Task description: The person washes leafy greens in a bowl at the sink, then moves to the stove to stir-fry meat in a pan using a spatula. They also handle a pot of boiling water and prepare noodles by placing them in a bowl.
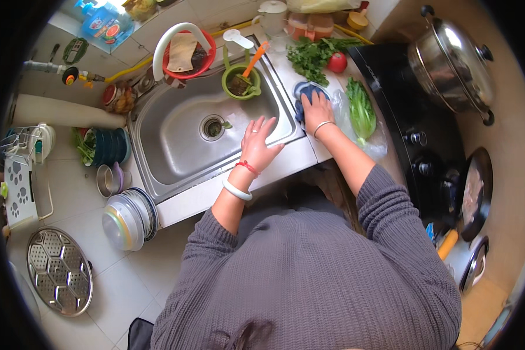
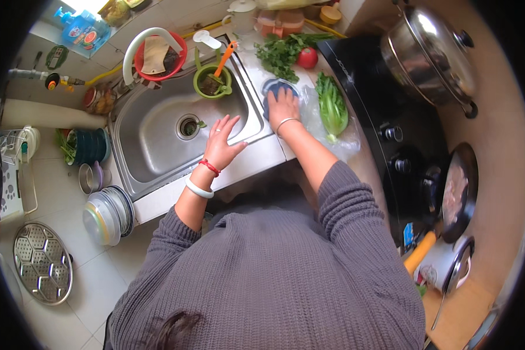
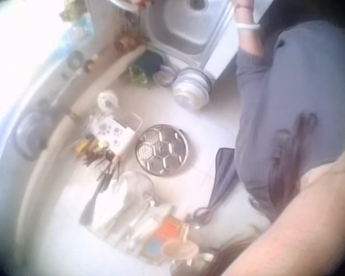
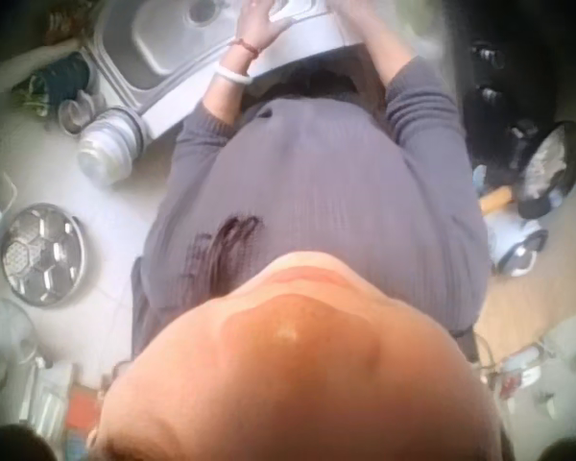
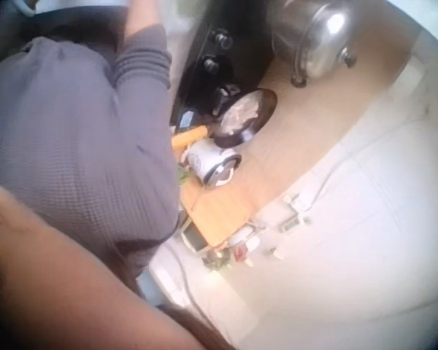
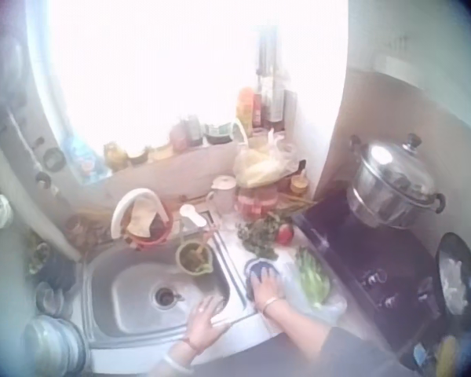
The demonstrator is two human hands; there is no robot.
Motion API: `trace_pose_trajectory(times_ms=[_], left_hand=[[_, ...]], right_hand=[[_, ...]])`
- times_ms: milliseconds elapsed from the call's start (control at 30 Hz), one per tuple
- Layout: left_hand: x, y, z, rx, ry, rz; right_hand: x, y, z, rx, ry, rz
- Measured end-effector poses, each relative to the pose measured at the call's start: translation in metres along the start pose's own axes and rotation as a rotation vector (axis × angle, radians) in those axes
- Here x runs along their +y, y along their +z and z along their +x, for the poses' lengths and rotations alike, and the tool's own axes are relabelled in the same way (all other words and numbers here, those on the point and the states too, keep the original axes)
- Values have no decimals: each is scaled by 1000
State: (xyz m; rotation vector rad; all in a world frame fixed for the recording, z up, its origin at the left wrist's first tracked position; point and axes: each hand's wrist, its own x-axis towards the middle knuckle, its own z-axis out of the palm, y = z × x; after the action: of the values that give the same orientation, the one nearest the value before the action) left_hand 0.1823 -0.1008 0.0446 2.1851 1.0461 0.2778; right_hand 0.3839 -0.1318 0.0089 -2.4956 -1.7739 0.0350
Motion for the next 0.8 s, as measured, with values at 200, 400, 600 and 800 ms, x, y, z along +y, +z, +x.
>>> trace_pose_trajectory(times_ms=[200, 400, 600, 800], left_hand=[[8, 2, 33, -76, -9, 131], [-11, 26, 118, 197, 154, -103], [-43, 36, 160, 9, -123, -218], [-29, 44, 72, -246, -170, -217]], right_hand=[[-9, 5, 1, -158, -359, 104], [-23, 0, 80, 108, -325, 383], [-18, 9, 122, -147, -496, 74], [-29, -9, 47, -632, -672, -2]])
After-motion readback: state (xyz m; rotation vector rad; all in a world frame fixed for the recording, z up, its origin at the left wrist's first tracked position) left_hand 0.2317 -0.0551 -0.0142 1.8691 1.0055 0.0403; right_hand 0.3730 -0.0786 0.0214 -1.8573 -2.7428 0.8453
